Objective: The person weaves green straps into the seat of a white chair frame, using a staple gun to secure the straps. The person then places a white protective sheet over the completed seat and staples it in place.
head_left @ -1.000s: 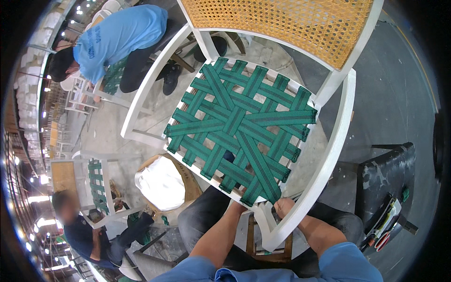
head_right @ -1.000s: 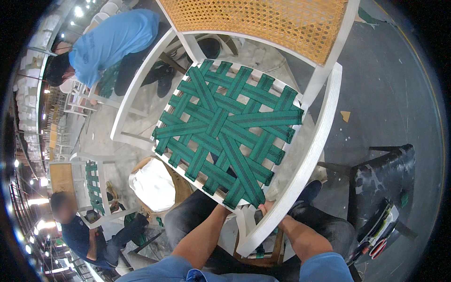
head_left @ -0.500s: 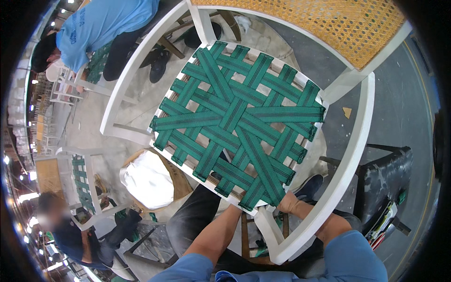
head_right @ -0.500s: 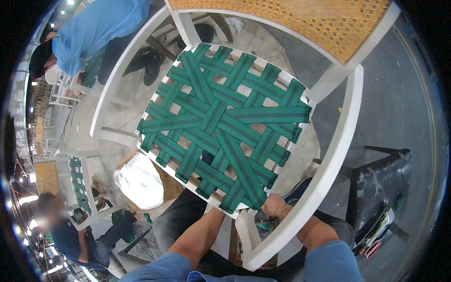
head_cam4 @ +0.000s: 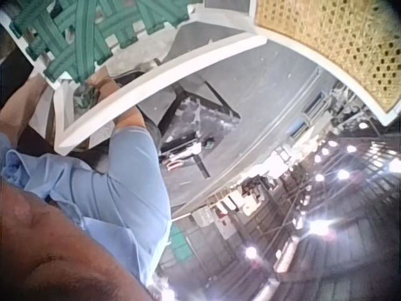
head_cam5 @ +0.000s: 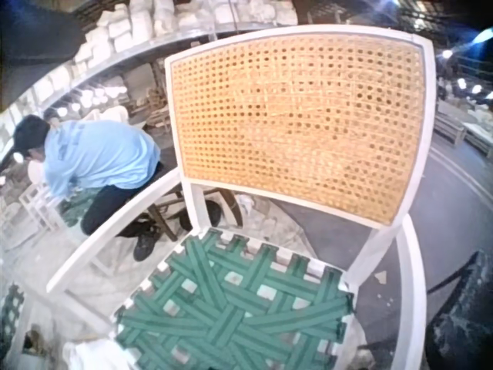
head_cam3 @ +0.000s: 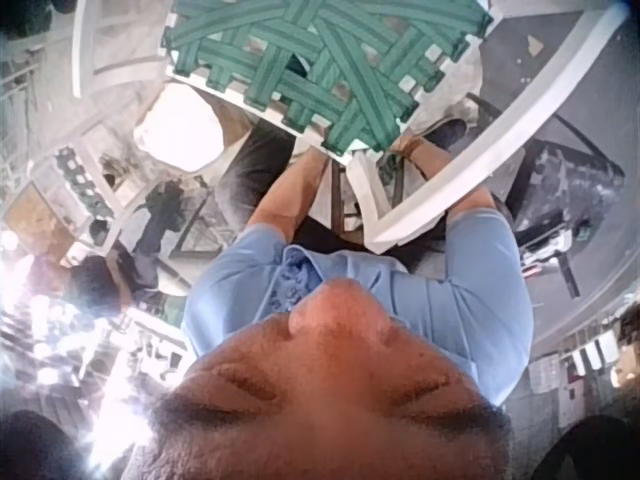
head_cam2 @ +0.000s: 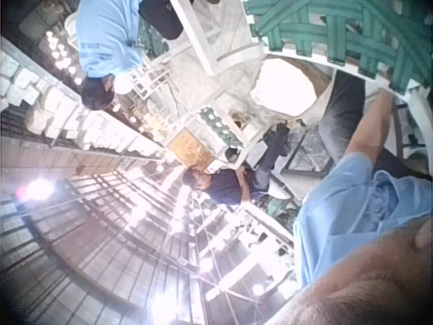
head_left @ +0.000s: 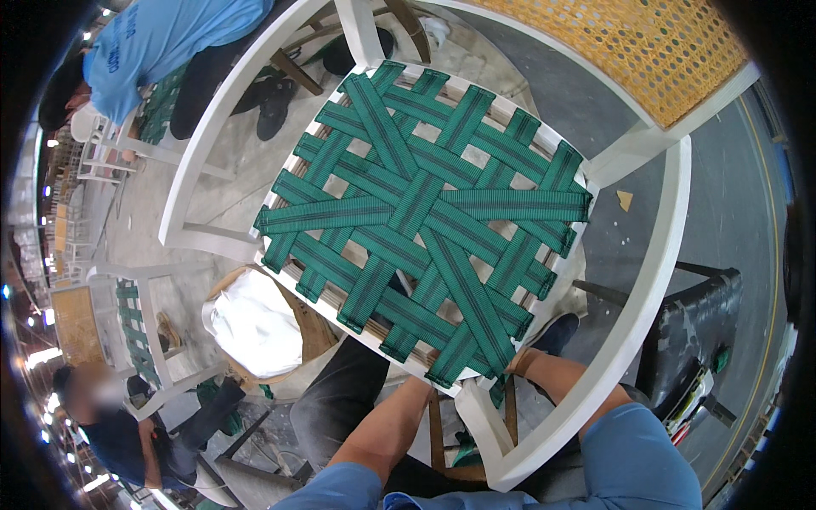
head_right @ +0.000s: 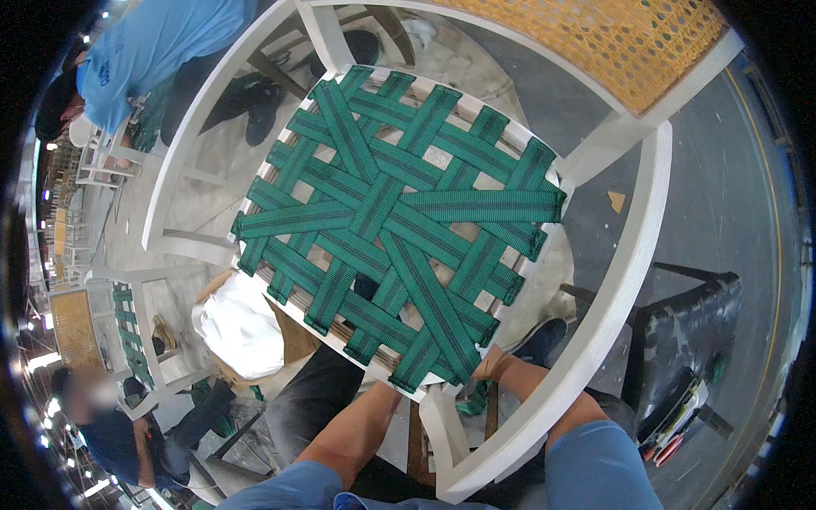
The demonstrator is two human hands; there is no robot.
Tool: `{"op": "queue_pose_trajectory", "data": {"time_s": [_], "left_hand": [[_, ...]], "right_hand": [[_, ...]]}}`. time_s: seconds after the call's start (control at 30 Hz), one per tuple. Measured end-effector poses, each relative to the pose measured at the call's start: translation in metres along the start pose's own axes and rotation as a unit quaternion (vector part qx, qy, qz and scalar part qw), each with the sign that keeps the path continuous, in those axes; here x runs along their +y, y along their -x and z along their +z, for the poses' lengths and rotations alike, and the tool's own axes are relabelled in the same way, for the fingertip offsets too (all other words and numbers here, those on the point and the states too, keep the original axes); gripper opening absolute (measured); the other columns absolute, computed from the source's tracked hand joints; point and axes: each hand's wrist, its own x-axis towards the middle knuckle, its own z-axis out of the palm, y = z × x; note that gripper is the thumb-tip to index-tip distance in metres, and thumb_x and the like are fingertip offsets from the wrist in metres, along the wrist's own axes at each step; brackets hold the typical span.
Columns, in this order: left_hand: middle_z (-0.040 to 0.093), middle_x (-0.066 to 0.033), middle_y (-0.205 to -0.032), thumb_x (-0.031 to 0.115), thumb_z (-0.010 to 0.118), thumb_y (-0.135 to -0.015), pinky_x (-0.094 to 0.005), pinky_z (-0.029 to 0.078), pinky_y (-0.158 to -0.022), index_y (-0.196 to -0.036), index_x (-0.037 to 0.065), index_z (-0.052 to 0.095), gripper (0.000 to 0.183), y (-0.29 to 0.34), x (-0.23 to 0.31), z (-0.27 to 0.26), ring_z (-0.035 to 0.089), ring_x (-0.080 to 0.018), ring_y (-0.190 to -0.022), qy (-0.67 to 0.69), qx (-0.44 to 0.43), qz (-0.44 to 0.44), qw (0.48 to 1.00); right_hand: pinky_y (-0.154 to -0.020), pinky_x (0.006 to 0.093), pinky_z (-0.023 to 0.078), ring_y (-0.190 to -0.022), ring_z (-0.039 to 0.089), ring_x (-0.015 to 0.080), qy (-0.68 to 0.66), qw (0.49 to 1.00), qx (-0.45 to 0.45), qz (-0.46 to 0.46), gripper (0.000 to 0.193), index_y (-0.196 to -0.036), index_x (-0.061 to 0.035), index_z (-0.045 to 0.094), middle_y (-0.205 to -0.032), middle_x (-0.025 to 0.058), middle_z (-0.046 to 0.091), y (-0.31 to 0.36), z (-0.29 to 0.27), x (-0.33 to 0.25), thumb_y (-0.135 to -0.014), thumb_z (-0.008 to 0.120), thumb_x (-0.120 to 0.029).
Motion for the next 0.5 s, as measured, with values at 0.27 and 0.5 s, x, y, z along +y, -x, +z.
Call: {"op": "queue_pose_trajectory", "data": {"time_s": [0.27, 0.5], "left_hand": [[0.070, -0.0090, -0.117, 0.024, 0.061, -0.100, -0.0359, 0.057, -0.089, -0.129, 0.004, 0.059, 0.035, 0.004, 0.000, 0.001, 0.068, -0.0237, -0.108, -0.058, 0.005, 0.018, 0.998], [0.070, -0.0093, -0.118, 0.024, 0.062, -0.100, -0.0360, 0.057, -0.089, -0.129, 0.004, 0.060, 0.035, 0.006, -0.004, -0.002, 0.068, -0.0240, -0.108, -0.106, 0.004, 0.027, 0.994]], "right_hand": [[-0.114, 0.0518, 0.039, -0.130, 0.057, 0.0341, 0.121, 0.992, -0.007, -0.035, 0.042, -0.126, -0.0181, 0.070, -0.137, 0.0091, 0.066, -0.009, 0.014, 0.019, -0.096, 0.053, -0.042], [-0.113, 0.0515, 0.040, -0.128, 0.058, 0.0343, 0.138, 0.990, 0.018, -0.034, 0.042, -0.126, -0.0170, 0.069, -0.136, 0.0105, 0.066, 0.002, -0.001, 0.003, -0.096, 0.053, -0.042]]}}
